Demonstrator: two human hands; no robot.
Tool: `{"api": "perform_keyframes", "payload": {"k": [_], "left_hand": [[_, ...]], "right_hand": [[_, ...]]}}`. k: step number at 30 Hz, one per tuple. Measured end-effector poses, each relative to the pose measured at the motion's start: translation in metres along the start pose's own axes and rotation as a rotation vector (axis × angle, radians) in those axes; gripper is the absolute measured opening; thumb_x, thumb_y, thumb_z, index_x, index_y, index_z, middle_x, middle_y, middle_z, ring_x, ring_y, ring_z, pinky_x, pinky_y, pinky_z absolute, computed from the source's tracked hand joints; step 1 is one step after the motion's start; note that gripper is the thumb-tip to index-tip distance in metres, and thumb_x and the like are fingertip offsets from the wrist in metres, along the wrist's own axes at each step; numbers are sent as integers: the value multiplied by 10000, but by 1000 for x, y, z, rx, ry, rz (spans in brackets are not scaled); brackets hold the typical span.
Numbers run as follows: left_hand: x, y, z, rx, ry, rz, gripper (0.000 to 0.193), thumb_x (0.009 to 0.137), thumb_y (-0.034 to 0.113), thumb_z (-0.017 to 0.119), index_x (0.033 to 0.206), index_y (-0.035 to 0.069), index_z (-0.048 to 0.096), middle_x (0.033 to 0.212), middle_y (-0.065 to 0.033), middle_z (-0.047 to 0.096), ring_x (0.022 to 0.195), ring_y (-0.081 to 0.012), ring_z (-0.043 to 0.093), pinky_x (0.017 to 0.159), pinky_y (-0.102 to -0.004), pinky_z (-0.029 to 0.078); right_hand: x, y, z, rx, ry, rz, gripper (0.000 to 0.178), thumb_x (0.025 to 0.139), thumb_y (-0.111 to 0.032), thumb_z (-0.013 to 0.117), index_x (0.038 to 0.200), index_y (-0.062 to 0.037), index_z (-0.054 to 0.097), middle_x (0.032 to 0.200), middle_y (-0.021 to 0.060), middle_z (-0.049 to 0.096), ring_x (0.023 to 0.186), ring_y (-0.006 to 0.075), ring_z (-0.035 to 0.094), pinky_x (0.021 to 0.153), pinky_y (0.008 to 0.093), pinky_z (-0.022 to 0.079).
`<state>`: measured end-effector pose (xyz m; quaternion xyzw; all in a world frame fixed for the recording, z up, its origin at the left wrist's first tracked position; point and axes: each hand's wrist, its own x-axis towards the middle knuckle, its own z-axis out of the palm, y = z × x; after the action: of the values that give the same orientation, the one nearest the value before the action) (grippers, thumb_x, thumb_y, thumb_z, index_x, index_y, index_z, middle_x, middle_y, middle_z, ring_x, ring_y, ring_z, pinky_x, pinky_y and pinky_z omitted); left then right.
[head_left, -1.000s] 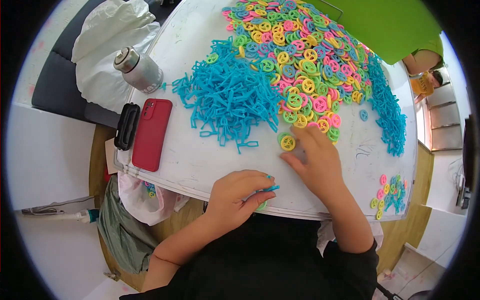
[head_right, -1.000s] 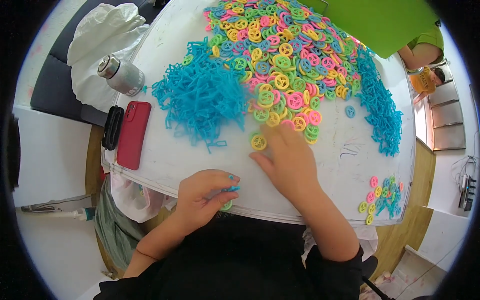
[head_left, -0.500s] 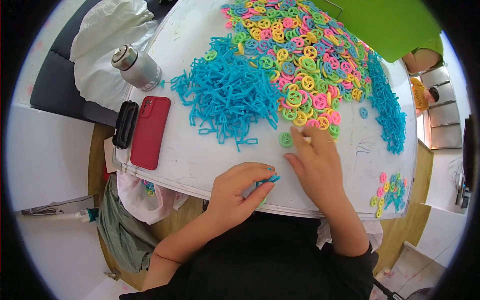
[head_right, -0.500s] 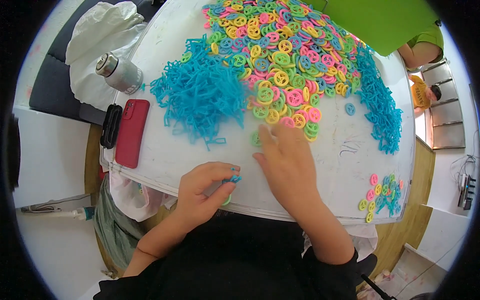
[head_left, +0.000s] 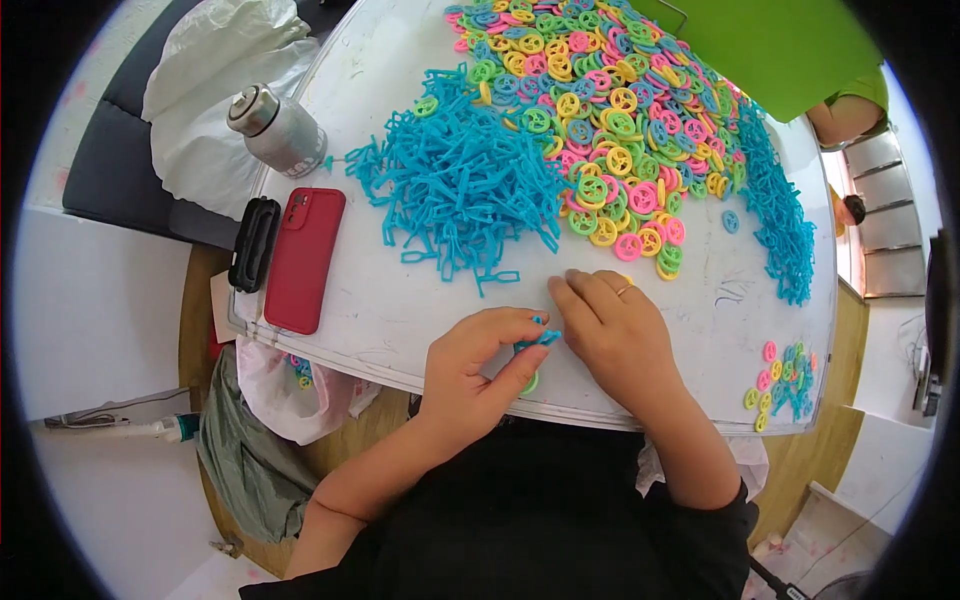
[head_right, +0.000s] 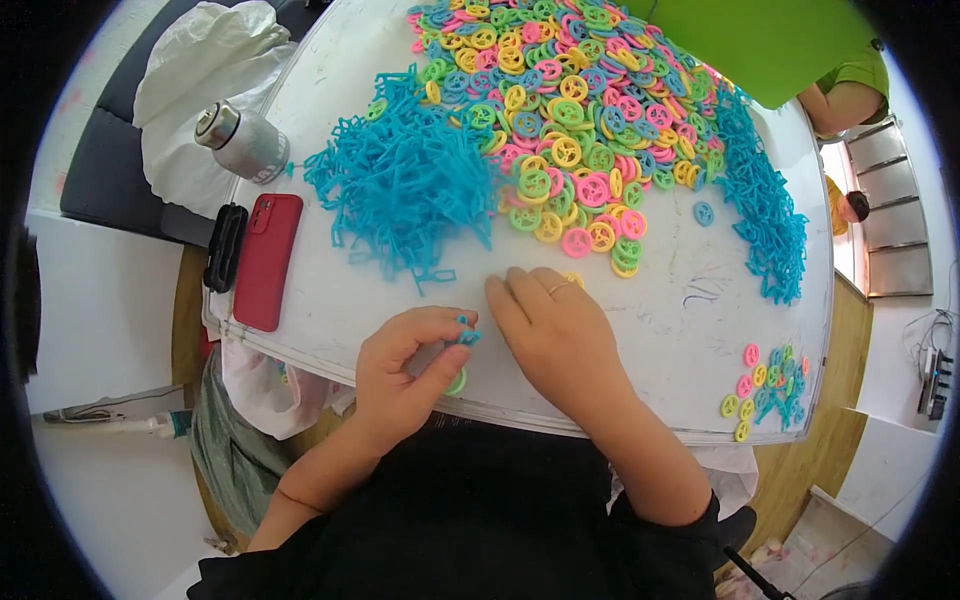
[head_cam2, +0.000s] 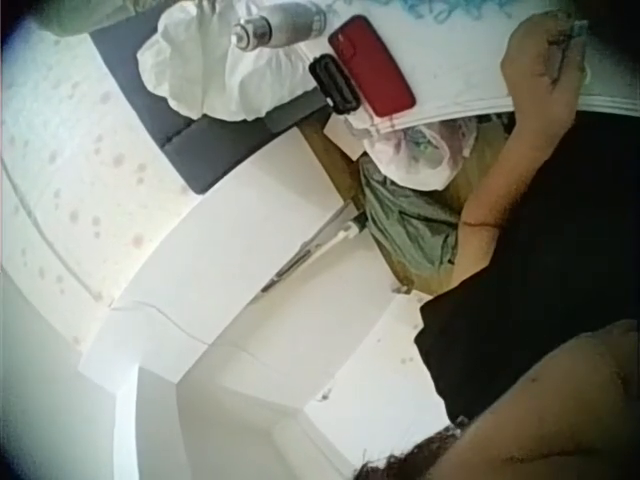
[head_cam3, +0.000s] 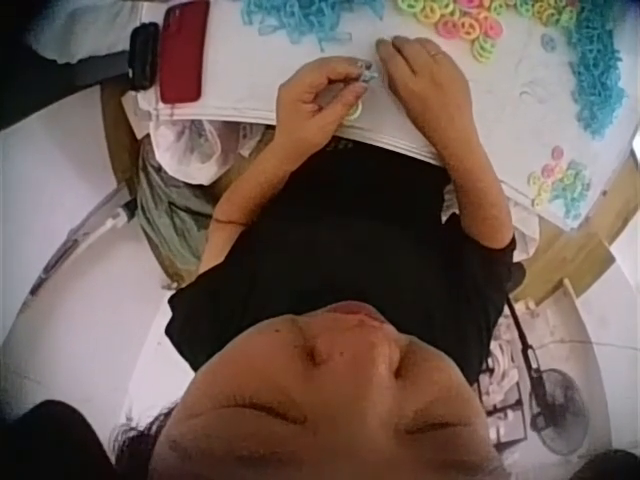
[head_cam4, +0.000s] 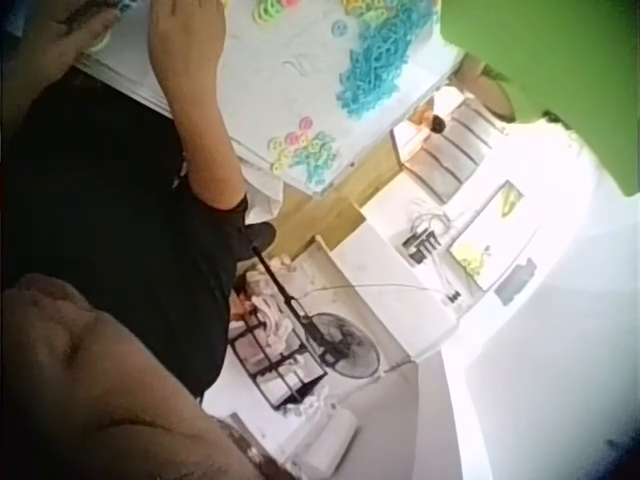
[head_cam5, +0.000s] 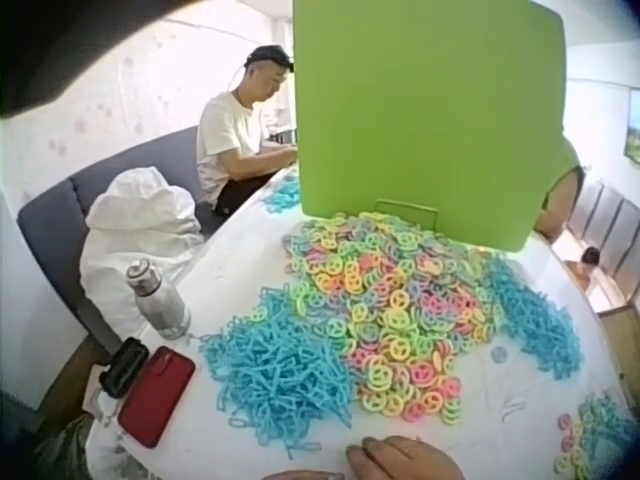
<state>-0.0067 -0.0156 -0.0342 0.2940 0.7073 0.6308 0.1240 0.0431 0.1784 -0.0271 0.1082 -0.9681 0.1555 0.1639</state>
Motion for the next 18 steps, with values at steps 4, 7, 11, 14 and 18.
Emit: {"api": "perform_keyframes", "payload": {"k": [4, 7, 11, 14, 18], "left_hand": [[0, -2, -2, -9, -2, 17, 198, 851, -41, 683, 1046, -3, 677, 1123, -144, 692, 1059, -234, 652, 938, -335, 492], [-1, -2, -3, -22, 9, 11, 204, 850, -44, 682, 1050, -2, 679, 1134, -145, 688, 1067, -235, 648, 941, -335, 488], [-1, -1, 0, -50, 8, -9, 212, 849, -46, 685, 1054, 7, 688, 1149, -146, 682, 1088, -242, 642, 946, -336, 485], [0, 2, 4, -81, 10, -26, 220, 846, -42, 694, 1059, 15, 696, 1143, -146, 689, 1078, -244, 650, 934, -336, 494], [0, 6, 7, -4, 18, 29, 224, 842, -38, 704, 1059, 19, 702, 1126, -145, 700, 1034, -244, 670, 901, -332, 510]], "right_hand": [[-4, 0, -3, -6, 4, -9, 396, 689, -11, 729, 1080, -4, 661, 993, 132, 661, 907, 318, 642, 746, 378, 538], [-7, 2, -9, 220, 50, 93, 288, 795, -11, 716, 1077, 6, 660, 944, 134, 684, 870, 269, 668, 737, 367, 548], [-14, -12, -29, 1366, -17, 712, 121, 932, -29, 638, 1046, 7, 655, 1024, 106, 701, 937, 160, 660, 816, 321, 560], [-15, -28, -19, 1542, 91, 663, 116, 931, -31, 642, 1032, 22, 626, 1069, 134, 679, 945, 190, 674, 846, 338, 573], [-20, -35, -14, 1636, 167, 879, 117, 945, -58, 641, 1024, 15, 595, 1030, 130, 680, 917, 192, 681, 832, 356, 591]]}}
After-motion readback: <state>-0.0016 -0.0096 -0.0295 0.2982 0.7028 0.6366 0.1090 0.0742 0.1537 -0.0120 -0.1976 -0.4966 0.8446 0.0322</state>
